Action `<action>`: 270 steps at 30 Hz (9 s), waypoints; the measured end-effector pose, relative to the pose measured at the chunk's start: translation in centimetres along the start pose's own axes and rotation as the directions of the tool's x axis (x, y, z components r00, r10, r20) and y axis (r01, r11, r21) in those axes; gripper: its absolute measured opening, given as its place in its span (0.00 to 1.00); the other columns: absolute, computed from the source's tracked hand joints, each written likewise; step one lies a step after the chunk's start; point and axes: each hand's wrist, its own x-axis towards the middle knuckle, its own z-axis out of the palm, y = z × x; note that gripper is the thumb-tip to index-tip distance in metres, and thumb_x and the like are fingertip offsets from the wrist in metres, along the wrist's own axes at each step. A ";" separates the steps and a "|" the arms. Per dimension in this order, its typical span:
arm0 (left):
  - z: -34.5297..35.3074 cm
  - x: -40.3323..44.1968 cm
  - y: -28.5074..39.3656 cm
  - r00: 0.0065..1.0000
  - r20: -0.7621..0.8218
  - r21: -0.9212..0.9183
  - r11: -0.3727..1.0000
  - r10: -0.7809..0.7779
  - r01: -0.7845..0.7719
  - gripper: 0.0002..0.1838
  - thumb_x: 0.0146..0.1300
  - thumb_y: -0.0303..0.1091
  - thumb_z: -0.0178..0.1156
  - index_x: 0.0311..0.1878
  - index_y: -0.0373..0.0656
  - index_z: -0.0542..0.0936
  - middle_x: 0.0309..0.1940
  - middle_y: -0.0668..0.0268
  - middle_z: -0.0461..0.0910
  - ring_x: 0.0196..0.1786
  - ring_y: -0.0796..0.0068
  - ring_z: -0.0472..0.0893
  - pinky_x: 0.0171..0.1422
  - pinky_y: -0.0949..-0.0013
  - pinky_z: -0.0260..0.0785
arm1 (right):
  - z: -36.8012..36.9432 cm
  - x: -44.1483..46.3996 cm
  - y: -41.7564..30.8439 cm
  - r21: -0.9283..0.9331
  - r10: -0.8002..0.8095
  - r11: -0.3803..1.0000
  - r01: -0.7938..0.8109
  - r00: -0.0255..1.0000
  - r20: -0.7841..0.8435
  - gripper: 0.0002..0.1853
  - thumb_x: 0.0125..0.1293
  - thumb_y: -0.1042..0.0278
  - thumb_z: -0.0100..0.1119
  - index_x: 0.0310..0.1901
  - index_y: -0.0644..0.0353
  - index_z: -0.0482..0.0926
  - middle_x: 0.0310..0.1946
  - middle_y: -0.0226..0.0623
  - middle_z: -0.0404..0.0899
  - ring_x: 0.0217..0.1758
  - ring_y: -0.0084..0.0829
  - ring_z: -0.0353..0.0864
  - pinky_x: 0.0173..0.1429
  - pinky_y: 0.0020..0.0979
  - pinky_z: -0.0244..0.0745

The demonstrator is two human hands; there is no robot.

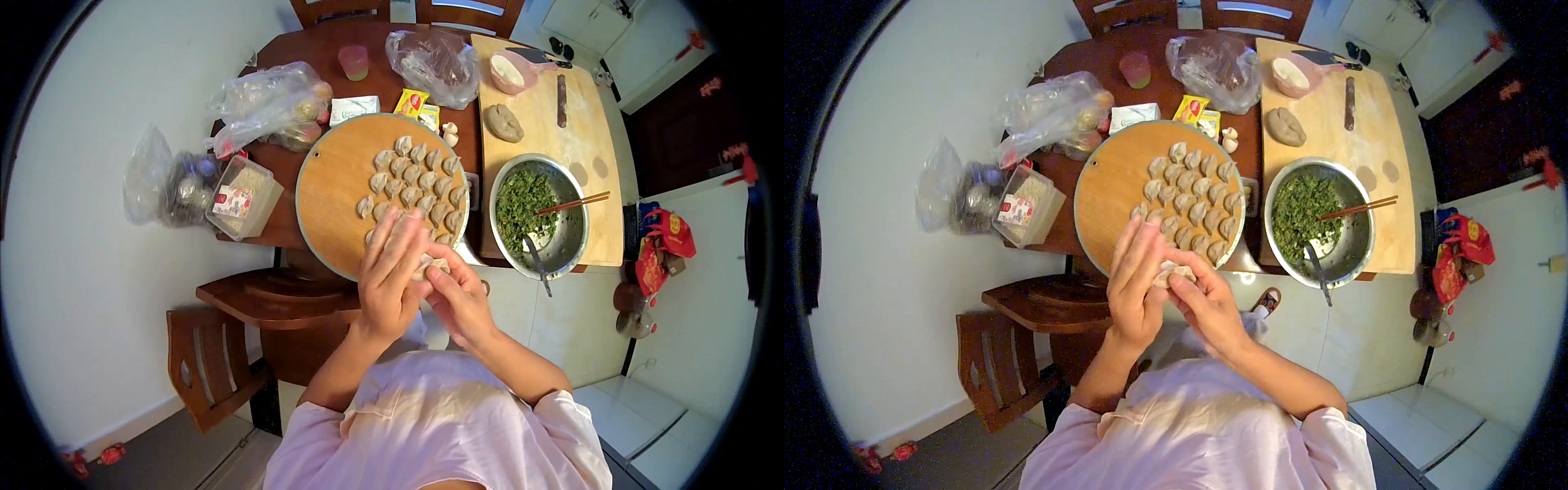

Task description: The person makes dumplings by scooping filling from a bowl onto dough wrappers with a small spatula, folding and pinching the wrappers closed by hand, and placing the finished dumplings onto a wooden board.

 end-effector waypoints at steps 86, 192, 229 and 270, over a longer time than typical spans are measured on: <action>32.5 -1.4 2.7 0.829 0.404 0.036 0.912 -0.386 0.408 0.07 0.60 0.18 0.59 0.41 0.34 0.79 0.39 0.57 0.81 0.36 0.70 0.80 0.42 0.73 0.73 | -53.8 -3.8 -21.5 -0.954 -0.580 -0.289 0.085 0.777 0.245 0.22 0.59 0.66 0.62 0.56 0.60 0.74 0.57 0.44 0.73 0.61 0.45 0.70 0.63 0.43 0.65; 31.2 0.2 -0.2 0.129 0.769 -0.553 -0.550 -0.626 0.626 0.24 0.76 0.46 0.41 0.64 0.36 0.64 0.63 0.57 0.68 0.66 0.63 0.68 0.71 0.56 0.59 | -27.2 -12.0 -8.8 -0.963 -0.729 -0.265 0.046 0.645 0.231 0.27 0.45 0.85 0.62 0.51 0.60 0.82 0.21 0.35 0.70 0.21 0.30 0.70 0.24 0.30 0.65; 20.1 -2.9 3.4 0.255 0.871 -0.459 -0.513 -0.420 0.725 0.24 0.75 0.47 0.43 0.63 0.39 0.67 0.61 0.57 0.71 0.64 0.63 0.71 0.67 0.55 0.61 | -20.3 -9.1 -7.9 -0.860 -0.586 -0.456 0.231 0.649 0.485 0.13 0.57 0.69 0.62 0.44 0.55 0.80 0.57 0.38 0.76 0.59 0.37 0.74 0.62 0.42 0.66; 16.0 1.2 7.5 0.627 0.769 -0.409 0.658 -0.124 0.632 0.28 0.66 0.27 0.55 0.69 0.35 0.63 0.58 0.48 0.75 0.61 0.62 0.76 0.64 0.66 0.66 | -15.9 -8.9 -12.7 -0.904 -0.690 -0.245 0.350 0.592 0.416 0.10 0.52 0.69 0.69 0.35 0.60 0.79 0.42 0.39 0.79 0.45 0.39 0.79 0.55 0.46 0.72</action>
